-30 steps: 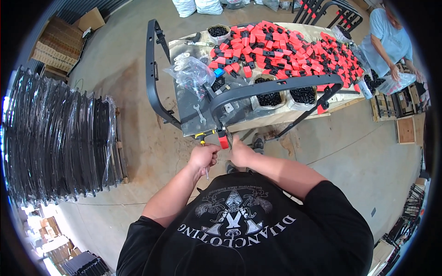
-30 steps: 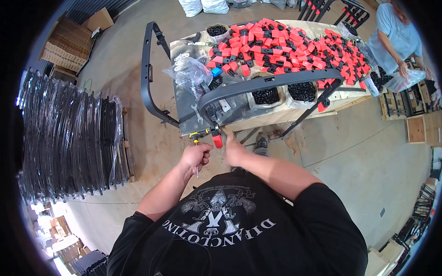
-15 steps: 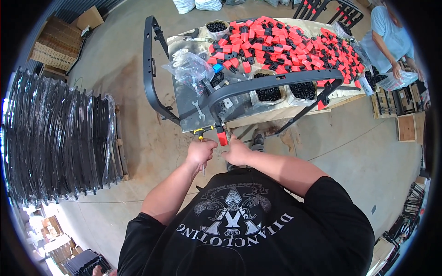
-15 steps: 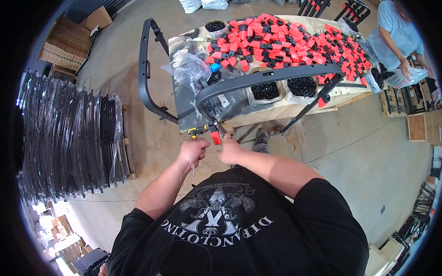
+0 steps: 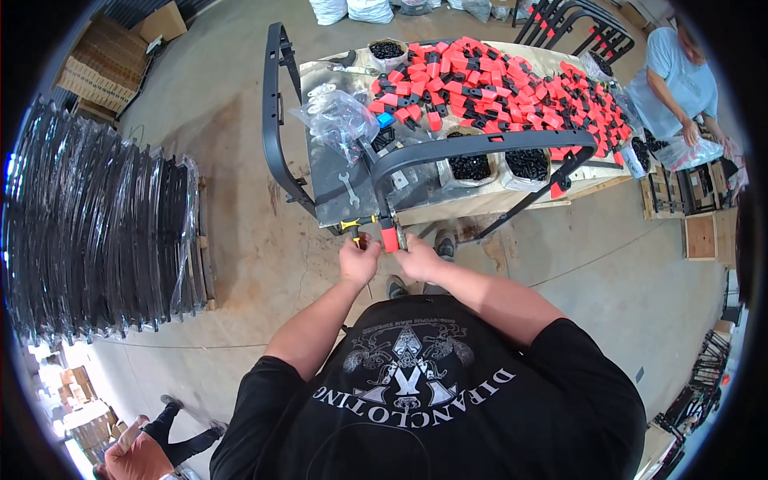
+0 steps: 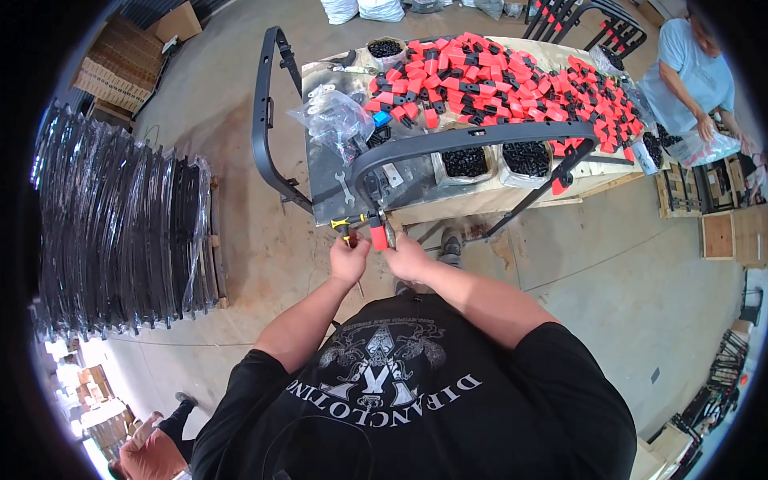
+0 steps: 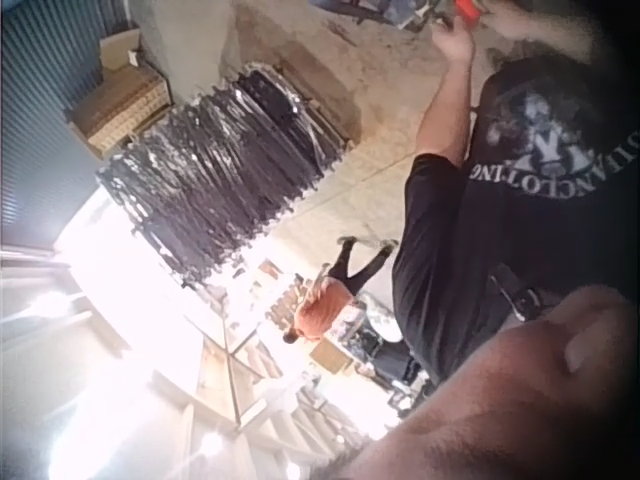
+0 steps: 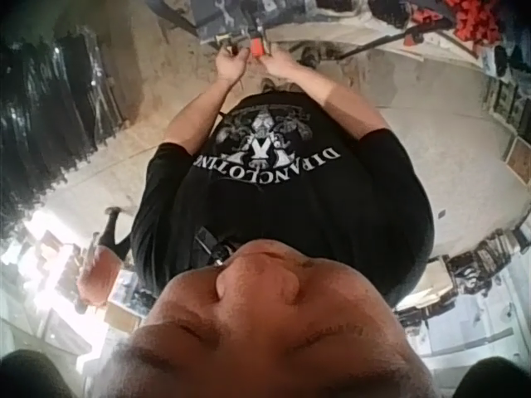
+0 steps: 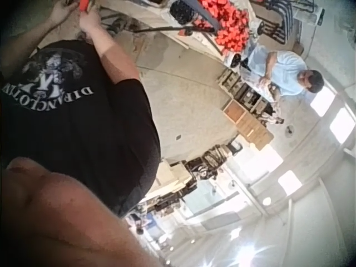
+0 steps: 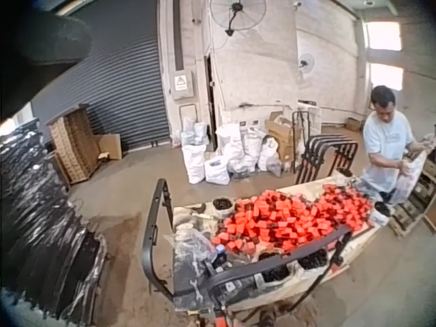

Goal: Assembling plastic components onto metal frames in a manufacturing setting.

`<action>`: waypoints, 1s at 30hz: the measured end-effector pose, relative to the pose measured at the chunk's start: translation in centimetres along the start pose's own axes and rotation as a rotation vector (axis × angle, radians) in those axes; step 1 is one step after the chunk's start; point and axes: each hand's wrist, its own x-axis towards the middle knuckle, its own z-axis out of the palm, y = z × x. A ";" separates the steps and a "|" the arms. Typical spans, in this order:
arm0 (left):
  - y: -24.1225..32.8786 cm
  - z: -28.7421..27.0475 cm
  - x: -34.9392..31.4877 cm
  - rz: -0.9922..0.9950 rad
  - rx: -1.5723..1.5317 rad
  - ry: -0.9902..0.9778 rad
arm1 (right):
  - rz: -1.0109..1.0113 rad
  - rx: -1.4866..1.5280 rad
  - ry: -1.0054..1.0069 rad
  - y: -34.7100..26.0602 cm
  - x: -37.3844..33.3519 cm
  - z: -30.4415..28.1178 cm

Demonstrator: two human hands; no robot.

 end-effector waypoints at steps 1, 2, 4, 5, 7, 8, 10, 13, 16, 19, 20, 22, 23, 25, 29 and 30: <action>-0.1 0.5 0.6 -0.030 -0.126 0.056 | 0.004 0.006 0.016 1.8 0.6 0.1; 1.1 1.0 1.3 -0.020 -0.127 0.032 | -0.025 0.054 0.166 4.3 1.8 0.1; 3.5 0.6 2.1 -0.267 -0.391 0.076 | -0.060 0.095 0.310 6.1 1.8 -1.1; 3.7 0.1 2.4 -0.227 -0.373 0.041 | -0.046 0.301 0.308 5.7 0.8 -2.0; 5.2 0.0 1.3 -0.171 -0.211 0.124 | -0.030 0.503 0.314 5.7 -1.4 -4.4; 6.3 0.1 0.8 -0.115 -0.044 0.198 | -0.080 0.495 0.336 6.5 -2.7 -5.8; 7.7 -0.2 0.8 -0.105 -0.017 0.144 | -0.123 0.486 0.383 8.4 -5.4 -8.4; 6.9 -0.2 1.3 -0.090 0.000 0.119 | -0.060 0.350 0.546 12.1 -9.7 -11.1; 5.0 -0.3 2.1 -0.102 -0.026 0.147 | 0.136 0.427 0.630 14.7 -13.0 -12.3; 3.6 -0.7 3.0 -0.178 0.028 0.395 | 0.251 0.552 0.688 15.7 -16.0 -13.0; 1.4 -1.9 4.0 -0.222 -0.030 0.469 | 0.245 0.551 0.697 16.3 -16.3 -13.4; -0.4 -3.9 4.2 -0.245 -0.003 0.478 | 0.259 0.608 0.672 18.0 -16.6 -14.3; 0.0 -4.1 3.5 -0.257 -0.081 0.427 | 0.257 0.623 0.692 18.5 -16.8 -15.1; -3.4 -6.6 2.0 -0.211 -0.115 0.359 | 0.264 0.414 0.657 18.5 -15.9 -17.1; -1.6 -5.3 -4.2 0.092 0.230 0.242 | 0.128 0.217 0.626 15.9 -15.3 -21.3; 3.1 -3.4 -6.6 0.166 0.300 0.121 | -0.013 0.315 0.605 17.3 -14.5 -22.3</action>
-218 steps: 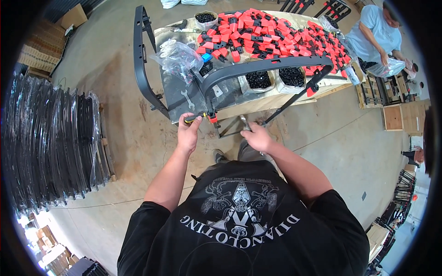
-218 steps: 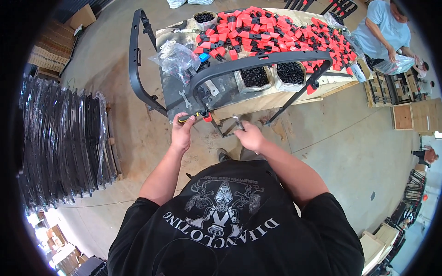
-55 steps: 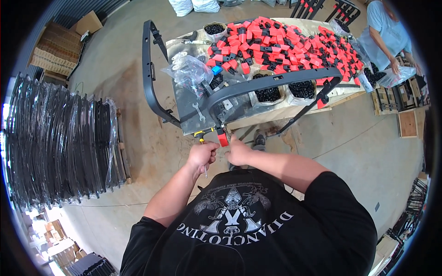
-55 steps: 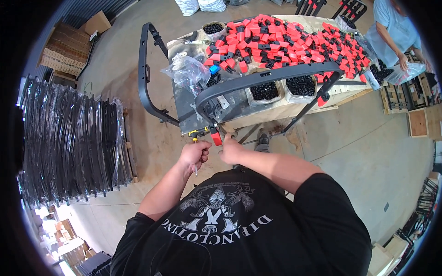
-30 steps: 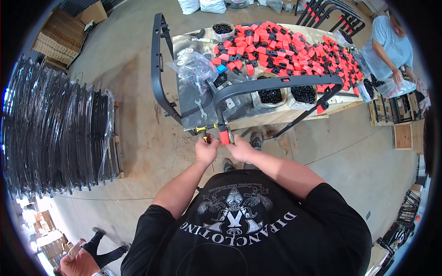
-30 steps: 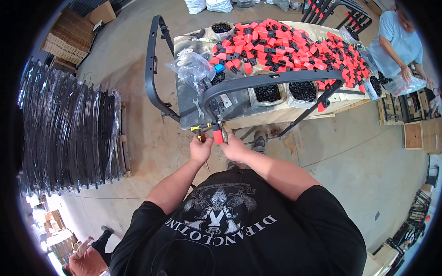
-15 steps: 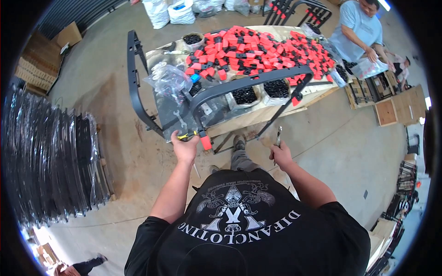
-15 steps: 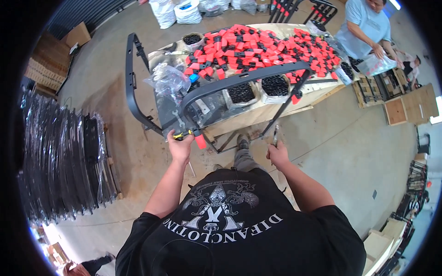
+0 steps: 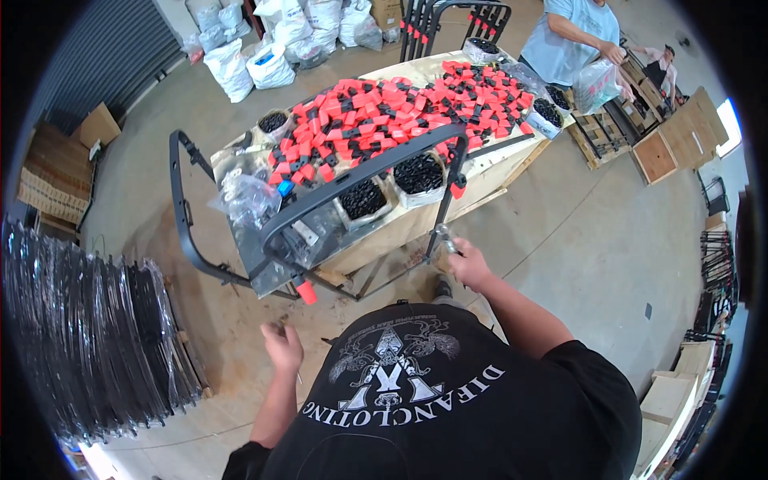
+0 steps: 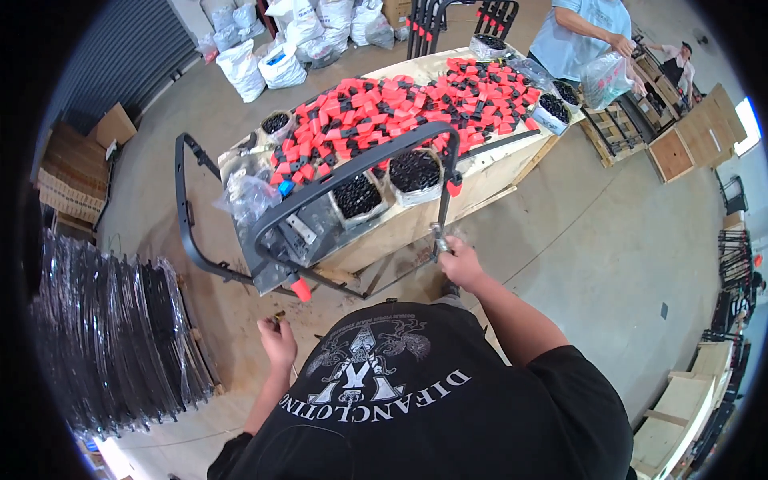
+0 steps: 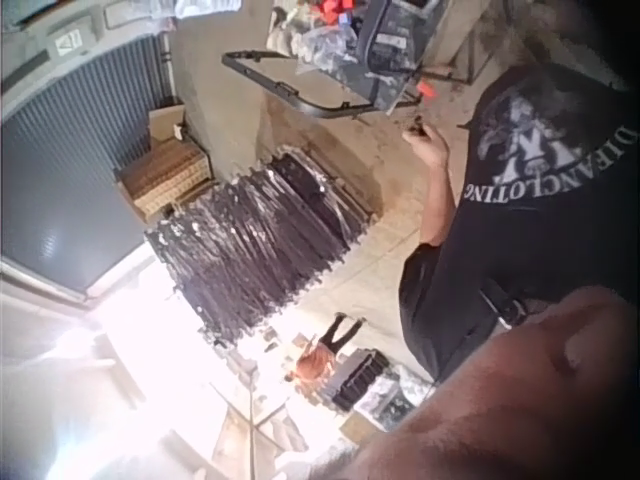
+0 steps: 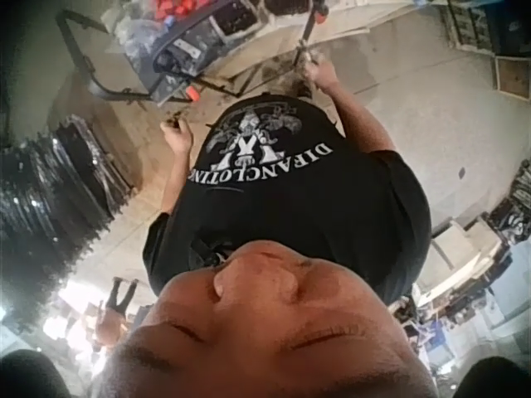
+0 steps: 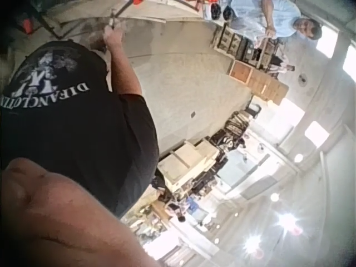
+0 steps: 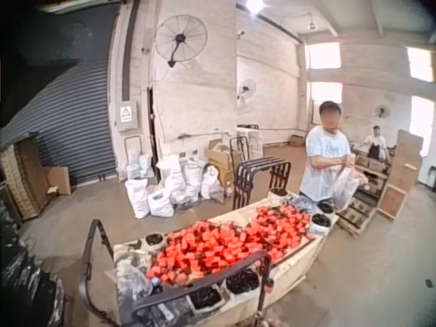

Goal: Assembling plastic components onto metal frames in a manufacturing setting.

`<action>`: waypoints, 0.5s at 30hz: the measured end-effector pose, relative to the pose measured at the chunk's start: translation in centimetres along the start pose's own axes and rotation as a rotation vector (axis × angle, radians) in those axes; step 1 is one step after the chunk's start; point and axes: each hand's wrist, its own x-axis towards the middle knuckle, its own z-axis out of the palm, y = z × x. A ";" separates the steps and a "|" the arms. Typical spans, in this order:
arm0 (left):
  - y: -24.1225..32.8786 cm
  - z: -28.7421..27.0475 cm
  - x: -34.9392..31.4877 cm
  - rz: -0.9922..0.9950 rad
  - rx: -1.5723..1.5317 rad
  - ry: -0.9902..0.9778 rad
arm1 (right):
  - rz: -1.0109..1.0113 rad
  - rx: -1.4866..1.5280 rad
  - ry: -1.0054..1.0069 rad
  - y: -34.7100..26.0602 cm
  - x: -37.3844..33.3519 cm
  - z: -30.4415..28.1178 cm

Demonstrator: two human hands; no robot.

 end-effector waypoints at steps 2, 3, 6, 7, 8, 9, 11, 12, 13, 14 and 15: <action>6.6 1.8 -2.2 0.097 0.058 -0.088 | -0.121 0.133 -0.052 -0.2 2.2 -1.0; 9.2 3.4 -2.8 0.117 -0.062 -0.142 | -0.107 0.172 -0.170 -1.6 2.9 -1.1; 16.9 10.2 -3.0 0.183 -0.218 -0.257 | -0.108 0.102 -0.402 -5.4 4.3 -3.1; 20.7 12.6 -2.7 0.231 -0.270 -0.309 | -0.110 0.116 -0.397 -7.0 4.2 -4.1; 24.3 15.4 -2.6 0.276 -0.321 -0.361 | -0.108 0.133 -0.496 -8.9 4.1 -5.3; 27.1 18.2 -2.5 0.292 -0.425 -0.443 | -0.108 0.149 -0.597 -10.1 4.3 -6.4; 32.5 23.3 -2.9 0.244 -0.585 -0.603 | -0.060 0.356 -0.653 -10.8 5.1 -8.2; 35.4 25.4 -3.3 0.182 -0.644 -0.677 | -0.012 0.548 -0.712 -11.0 5.8 -9.1; 38.6 26.6 -4.2 0.141 -0.643 -0.703 | 0.002 0.636 -0.786 -11.0 6.6 -10.3; 39.7 27.8 -4.5 0.146 -0.637 -0.700 | -0.005 0.641 -0.790 -10.8 7.1 -11.5; 40.6 28.7 -4.8 0.180 -0.579 -0.689 | -0.032 0.660 -0.754 -10.6 7.4 -12.7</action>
